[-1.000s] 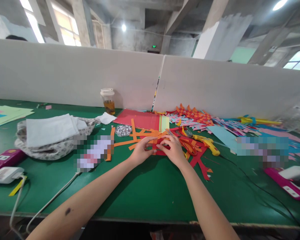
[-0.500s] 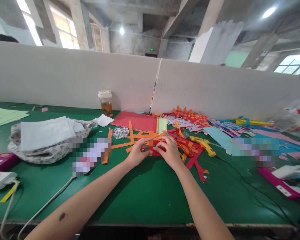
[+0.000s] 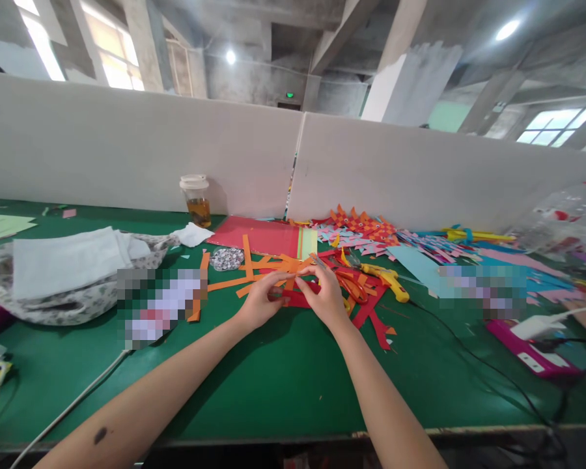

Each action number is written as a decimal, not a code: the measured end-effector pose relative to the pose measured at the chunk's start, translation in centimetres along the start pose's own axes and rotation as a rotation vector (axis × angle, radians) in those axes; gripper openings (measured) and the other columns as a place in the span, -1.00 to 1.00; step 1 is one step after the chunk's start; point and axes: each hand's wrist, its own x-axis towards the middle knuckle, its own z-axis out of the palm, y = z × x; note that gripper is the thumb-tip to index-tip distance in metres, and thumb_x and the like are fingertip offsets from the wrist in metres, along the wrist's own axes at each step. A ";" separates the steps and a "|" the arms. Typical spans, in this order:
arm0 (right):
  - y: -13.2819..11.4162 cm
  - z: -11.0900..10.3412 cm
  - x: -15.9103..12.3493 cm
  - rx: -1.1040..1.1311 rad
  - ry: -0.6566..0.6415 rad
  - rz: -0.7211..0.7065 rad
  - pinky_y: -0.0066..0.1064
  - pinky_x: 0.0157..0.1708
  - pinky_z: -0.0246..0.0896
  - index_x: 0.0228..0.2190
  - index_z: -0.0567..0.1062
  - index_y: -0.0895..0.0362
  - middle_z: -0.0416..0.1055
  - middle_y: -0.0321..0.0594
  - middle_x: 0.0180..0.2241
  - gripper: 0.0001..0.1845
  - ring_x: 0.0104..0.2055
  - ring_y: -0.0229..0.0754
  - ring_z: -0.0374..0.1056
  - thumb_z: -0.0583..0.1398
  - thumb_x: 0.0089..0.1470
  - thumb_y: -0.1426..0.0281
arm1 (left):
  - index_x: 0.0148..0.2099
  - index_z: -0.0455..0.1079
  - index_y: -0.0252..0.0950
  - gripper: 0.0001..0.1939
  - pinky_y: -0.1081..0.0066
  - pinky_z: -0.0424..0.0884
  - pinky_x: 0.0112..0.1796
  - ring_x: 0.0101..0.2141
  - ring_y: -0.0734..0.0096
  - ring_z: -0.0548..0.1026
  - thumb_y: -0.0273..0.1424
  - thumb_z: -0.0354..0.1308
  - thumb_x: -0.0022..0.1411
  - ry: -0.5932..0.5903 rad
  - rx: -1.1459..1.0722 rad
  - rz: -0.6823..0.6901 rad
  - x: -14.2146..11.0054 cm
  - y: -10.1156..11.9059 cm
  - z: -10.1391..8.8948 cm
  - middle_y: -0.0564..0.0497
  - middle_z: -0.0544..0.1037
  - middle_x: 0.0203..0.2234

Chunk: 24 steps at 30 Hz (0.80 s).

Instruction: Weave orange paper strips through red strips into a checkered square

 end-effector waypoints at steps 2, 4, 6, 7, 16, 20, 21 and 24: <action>0.2 0.1 0.0 0.022 -0.020 0.020 -0.12 -0.04 0.06 -0.37 0.34 0.05 0.44 -0.27 -0.38 -0.89 -0.26 -0.14 0.35 0.10 0.04 0.29 | 0.00 0.32 -0.17 -0.50 0.42 0.47 -0.34 -0.33 0.47 0.45 -0.59 0.11 -0.03 -0.009 -0.003 0.005 0.0 0.0 0.0 -0.08 0.32 -0.02; 0.4 0.2 0.1 0.030 -0.019 0.029 -0.13 -0.07 0.09 -0.38 0.34 0.05 0.44 -0.28 -0.41 -0.90 -0.29 -0.15 0.36 0.11 0.04 0.29 | 0.00 0.32 -0.16 -0.49 0.42 0.47 -0.32 -0.29 0.44 0.44 -0.60 0.11 -0.04 -0.012 -0.003 0.017 -0.1 -0.1 0.1 -0.07 0.32 -0.02; 0.4 0.2 0.2 0.025 -0.009 0.028 -0.14 -0.07 0.09 -0.39 0.34 0.05 0.44 -0.27 -0.40 -0.89 -0.29 -0.15 0.36 0.10 0.04 0.28 | 0.00 0.32 -0.15 -0.49 0.40 0.46 -0.30 -0.28 0.43 0.44 -0.60 0.11 -0.04 -0.011 -0.004 0.017 -0.1 -0.1 0.1 -0.07 0.32 -0.02; 0.3 0.1 0.2 0.019 -0.003 0.027 -0.14 -0.07 0.09 -0.38 0.35 0.05 0.44 -0.27 -0.39 -0.87 -0.28 -0.15 0.36 0.10 0.05 0.26 | 0.00 0.32 -0.15 -0.49 0.40 0.46 -0.30 -0.30 0.44 0.44 -0.60 0.11 -0.04 -0.012 -0.007 0.012 -0.1 -0.1 0.1 -0.07 0.32 -0.02; -0.7 -0.4 0.0 -0.129 0.050 -0.030 -0.06 0.07 -0.12 -0.36 0.41 0.03 0.45 -0.26 -0.30 -0.83 -0.17 -0.11 0.30 0.04 0.09 0.30 | 0.03 0.29 -0.17 -0.48 0.37 0.47 -0.30 -0.29 0.42 0.45 -0.57 0.14 -0.03 0.010 -0.044 -0.010 0.0 -0.3 0.1 -0.10 0.28 0.01; -2.1 -0.9 0.1 0.097 0.166 0.089 -0.16 -0.08 0.10 -0.45 0.41 0.06 0.42 -0.22 -0.39 -0.79 -0.26 -0.11 0.30 0.08 0.04 0.22 | 0.04 0.28 -0.18 -0.48 0.39 0.46 -0.30 -0.27 0.41 0.45 -0.53 0.16 -0.01 0.052 -0.048 -0.035 0.2 -0.6 -0.1 -0.10 0.28 0.02; -3.1 -1.1 -0.1 0.231 0.166 0.154 -0.21 -0.18 0.17 -0.47 0.41 0.06 0.41 -0.22 -0.42 -0.78 -0.31 -0.12 0.30 0.10 0.02 0.19 | 0.04 0.29 -0.18 -0.48 0.39 0.46 -0.29 -0.26 0.41 0.44 -0.53 0.17 -0.02 0.059 -0.045 -0.037 0.3 -0.6 -0.1 -0.10 0.29 0.01; -7.7 -2.2 -2.1 0.823 0.010 0.301 -0.33 -0.44 0.21 -0.51 0.40 0.04 0.32 -0.29 -0.58 -0.77 -0.48 -0.20 0.27 0.13 -0.02 0.15 | 0.03 0.30 -0.19 -0.48 0.38 0.43 -0.25 -0.23 0.38 0.43 -0.54 0.18 -0.04 0.077 -0.017 -0.030 0.4 -0.6 -0.1 -0.09 0.33 -0.02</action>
